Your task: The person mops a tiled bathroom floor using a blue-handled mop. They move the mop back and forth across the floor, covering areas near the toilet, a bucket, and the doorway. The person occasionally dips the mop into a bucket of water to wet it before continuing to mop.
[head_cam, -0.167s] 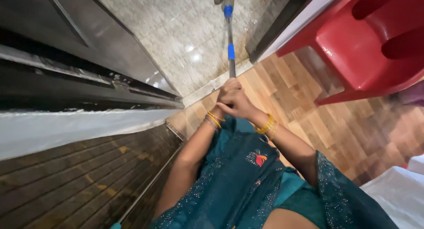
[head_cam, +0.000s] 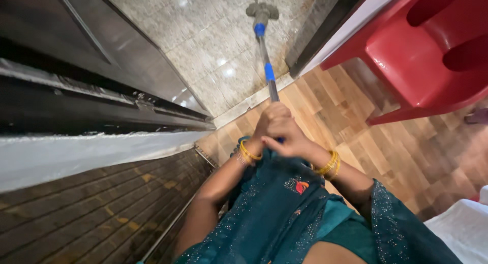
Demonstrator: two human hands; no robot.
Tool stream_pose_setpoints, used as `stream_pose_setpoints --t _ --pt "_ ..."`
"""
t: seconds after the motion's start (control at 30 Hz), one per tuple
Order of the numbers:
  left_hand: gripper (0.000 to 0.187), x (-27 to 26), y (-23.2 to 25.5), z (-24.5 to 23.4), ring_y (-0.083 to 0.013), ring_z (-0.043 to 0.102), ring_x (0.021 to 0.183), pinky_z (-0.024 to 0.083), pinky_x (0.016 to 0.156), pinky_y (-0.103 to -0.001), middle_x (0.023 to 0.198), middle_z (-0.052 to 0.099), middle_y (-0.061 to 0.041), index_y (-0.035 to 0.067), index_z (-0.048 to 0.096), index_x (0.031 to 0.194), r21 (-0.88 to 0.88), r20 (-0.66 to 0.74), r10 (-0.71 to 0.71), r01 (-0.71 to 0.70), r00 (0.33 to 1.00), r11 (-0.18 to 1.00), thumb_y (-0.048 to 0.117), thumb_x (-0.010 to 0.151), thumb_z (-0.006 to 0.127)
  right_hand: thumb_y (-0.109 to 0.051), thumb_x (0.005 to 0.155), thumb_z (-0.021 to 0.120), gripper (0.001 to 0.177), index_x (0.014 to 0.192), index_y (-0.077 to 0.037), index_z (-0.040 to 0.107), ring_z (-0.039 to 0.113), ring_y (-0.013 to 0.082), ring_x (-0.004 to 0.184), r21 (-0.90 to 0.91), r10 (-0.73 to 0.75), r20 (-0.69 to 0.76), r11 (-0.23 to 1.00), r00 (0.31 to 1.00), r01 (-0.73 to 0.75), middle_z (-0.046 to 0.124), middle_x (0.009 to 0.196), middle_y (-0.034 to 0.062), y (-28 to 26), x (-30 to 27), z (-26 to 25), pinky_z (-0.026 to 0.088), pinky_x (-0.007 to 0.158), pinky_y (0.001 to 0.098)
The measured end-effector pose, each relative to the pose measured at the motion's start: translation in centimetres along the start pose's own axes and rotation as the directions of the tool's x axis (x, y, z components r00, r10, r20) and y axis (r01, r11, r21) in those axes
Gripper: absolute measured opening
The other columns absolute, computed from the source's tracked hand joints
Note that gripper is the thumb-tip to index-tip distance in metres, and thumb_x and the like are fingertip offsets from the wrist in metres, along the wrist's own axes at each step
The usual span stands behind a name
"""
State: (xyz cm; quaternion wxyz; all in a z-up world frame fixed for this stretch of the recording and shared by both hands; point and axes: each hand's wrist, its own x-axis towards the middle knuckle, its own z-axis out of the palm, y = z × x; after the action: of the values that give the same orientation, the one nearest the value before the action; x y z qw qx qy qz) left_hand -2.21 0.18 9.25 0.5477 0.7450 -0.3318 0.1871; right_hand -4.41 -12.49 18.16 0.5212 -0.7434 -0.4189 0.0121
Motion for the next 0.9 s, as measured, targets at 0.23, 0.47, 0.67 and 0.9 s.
stream_pose_setpoints --t 0.23,0.47,0.67,0.9 --pt "0.021 -0.2 2.0 -1.4 -0.0340 0.061 0.083 0.050 0.078 -0.044 0.083 0.058 -0.012 0.003 0.059 0.083 -0.010 -0.047 0.130 -0.131 0.990 0.991 0.022 0.079 0.066 -0.018 0.095 0.070 0.032 0.068 -0.006 0.056 0.056 0.0309 0.065 0.058 -0.239 0.097 0.970 0.966 0.234 0.052 0.065 0.0108 -2.1 1.8 0.3 0.045 0.064 0.0414" --pt "0.021 -3.1 -4.8 0.6 -0.0354 0.061 0.084 0.050 0.078 -0.045 0.085 0.059 -0.013 0.002 0.060 0.086 0.046 0.014 0.168 -0.168 0.986 0.985 0.020 0.077 0.067 -0.017 0.093 0.070 0.027 0.072 -0.005 0.057 0.056 0.0293 0.066 0.038 -0.047 0.048 0.998 0.998 0.046 0.055 0.070 0.0110 4.8 -0.5 2.4 0.046 0.063 0.0384" --pt "0.018 0.1 -4.6 0.7 -0.0364 0.061 0.082 0.050 0.078 -0.045 0.085 0.061 -0.015 0.002 0.061 0.085 -0.019 0.100 0.092 -0.090 0.991 0.996 0.015 0.076 0.069 -0.009 0.098 0.064 0.009 0.091 -0.003 0.062 0.059 0.0239 0.081 0.078 0.176 -0.309 0.984 0.935 -0.160 0.060 0.087 0.0101 8.4 -3.9 0.1 0.049 0.074 0.0320" --pt "0.017 3.8 4.5 -2.8 -0.0331 0.062 0.071 0.050 0.070 -0.042 0.075 0.059 -0.013 0.004 0.061 0.076 0.025 0.037 -0.016 0.015 0.999 1.000 0.012 0.080 0.075 -0.017 0.091 0.064 0.051 0.138 -0.004 0.052 0.058 0.0378 0.119 -0.047 0.360 -0.295 0.920 0.885 -0.390 0.062 0.126 0.0194 11.9 -3.9 -1.8 0.047 0.099 0.0414"
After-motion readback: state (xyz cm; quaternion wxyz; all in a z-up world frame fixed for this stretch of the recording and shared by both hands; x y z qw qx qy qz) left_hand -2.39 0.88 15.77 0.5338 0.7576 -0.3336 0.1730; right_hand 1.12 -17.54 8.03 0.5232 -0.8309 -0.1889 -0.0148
